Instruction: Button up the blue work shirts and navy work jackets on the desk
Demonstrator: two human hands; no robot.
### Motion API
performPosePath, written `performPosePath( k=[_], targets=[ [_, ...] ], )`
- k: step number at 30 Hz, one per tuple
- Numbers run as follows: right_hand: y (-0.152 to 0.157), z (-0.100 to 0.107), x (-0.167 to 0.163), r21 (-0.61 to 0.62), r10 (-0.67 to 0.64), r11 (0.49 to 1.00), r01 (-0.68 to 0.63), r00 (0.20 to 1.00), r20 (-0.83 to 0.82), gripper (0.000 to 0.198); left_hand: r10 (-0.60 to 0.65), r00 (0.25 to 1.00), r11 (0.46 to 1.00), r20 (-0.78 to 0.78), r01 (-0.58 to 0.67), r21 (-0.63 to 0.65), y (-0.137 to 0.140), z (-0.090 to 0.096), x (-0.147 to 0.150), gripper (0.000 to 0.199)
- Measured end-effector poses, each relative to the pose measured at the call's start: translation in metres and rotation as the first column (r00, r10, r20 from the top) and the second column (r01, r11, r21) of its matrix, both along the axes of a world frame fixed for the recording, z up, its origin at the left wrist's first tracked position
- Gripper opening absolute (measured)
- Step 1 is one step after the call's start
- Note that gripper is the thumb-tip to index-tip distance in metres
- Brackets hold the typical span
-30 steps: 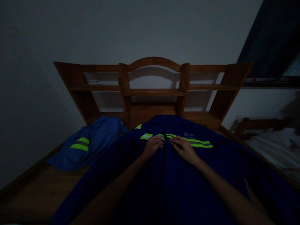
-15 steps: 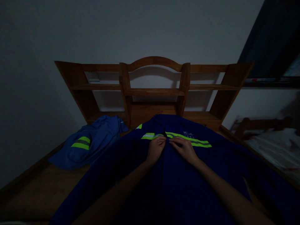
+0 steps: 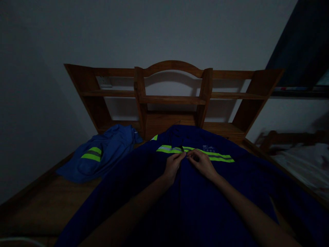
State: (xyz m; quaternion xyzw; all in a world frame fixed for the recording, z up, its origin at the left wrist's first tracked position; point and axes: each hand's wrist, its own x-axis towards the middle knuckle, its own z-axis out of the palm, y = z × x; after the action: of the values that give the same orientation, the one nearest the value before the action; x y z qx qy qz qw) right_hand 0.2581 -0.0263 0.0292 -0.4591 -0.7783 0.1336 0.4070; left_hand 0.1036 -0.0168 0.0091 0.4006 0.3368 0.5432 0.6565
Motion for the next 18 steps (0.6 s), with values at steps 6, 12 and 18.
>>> performPosePath(
  k=[6,12,18],
  targets=[
    [-0.0013,0.0006,-0.0008,-0.007,0.007,1.0,-0.007,1.0,-0.004,0.011,0.084,0.993,0.996,-0.088,-0.086,-0.019,-0.0016,0.0012,-0.0008,0.028],
    [-0.0026,0.0017,-0.0017,-0.021,0.021,1.0,-0.021,1.0,0.004,0.011,0.156,0.978,0.987,-0.141,-0.161,-0.02,0.0007,-0.0014,0.0015,0.02],
    [-0.0024,0.0018,-0.0017,-0.009,0.024,1.0,-0.023,1.0,0.013,0.013,0.182,0.959,0.982,-0.219,-0.188,-0.007,0.0006,-0.0043,0.0021,0.012]
  ],
)
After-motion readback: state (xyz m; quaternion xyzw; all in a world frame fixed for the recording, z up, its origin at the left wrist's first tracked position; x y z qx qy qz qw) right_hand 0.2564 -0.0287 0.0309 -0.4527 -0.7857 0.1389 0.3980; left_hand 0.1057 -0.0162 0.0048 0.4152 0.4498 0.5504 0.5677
